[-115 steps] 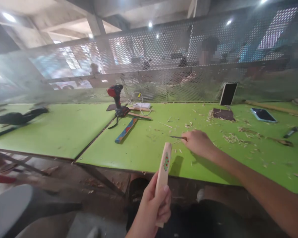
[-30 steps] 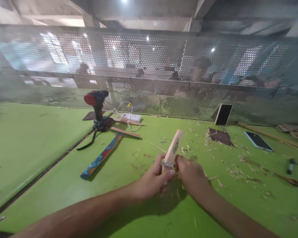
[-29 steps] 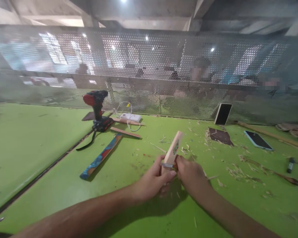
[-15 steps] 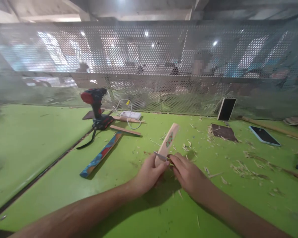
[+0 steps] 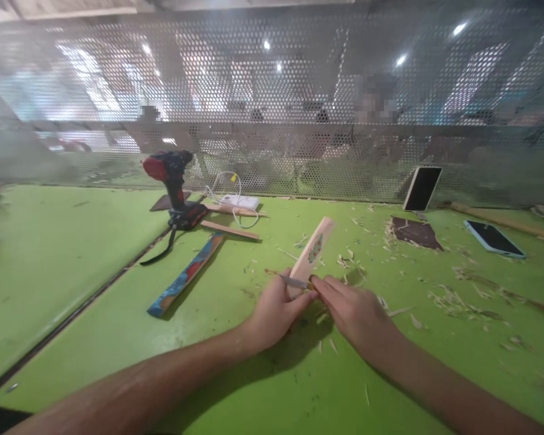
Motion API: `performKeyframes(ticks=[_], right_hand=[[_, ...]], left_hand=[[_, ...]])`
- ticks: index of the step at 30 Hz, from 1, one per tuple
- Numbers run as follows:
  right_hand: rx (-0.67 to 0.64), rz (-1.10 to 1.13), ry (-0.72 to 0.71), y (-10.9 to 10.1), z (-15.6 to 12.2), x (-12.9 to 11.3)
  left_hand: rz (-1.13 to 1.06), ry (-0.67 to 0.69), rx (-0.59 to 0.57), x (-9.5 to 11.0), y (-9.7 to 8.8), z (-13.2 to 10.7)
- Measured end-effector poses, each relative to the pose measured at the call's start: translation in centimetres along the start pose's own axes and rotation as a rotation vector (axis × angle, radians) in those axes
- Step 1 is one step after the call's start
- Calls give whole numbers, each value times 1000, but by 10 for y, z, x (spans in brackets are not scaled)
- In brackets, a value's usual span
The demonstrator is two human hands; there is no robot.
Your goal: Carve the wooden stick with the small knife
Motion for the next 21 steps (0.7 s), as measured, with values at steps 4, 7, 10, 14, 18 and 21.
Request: performKeyframes(ticks=[4, 7, 10, 14, 18, 21], right_hand=[[-11, 3, 42, -3, -1, -2], [-3, -48, 9, -3, -1, -4], [-17, -55, -15, -2, -1, -6], [-35, -48, 0, -3, 1, -6], [46, -86, -66, -8, 2, -10], [84, -133, -93, -12, 3, -13]], left_hand=[[15, 59, 3, 2, 0, -1], [28, 106, 10, 6, 1, -2], [48, 144, 32, 10, 0, -4], [15, 115, -10, 10, 1, -4], [-40, 84, -31, 7, 1, -5], [-52, 71, -39, 4, 2, -6]])
Point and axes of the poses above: each hand's wrist, its own z-axis towards the middle knuckle, its own y-axis out of the palm, x = y × z, the point moved 4 cm from there along z, towards the middle knuckle, and after that the axes turned 8 degrees about -z, right-handed, at the moved point
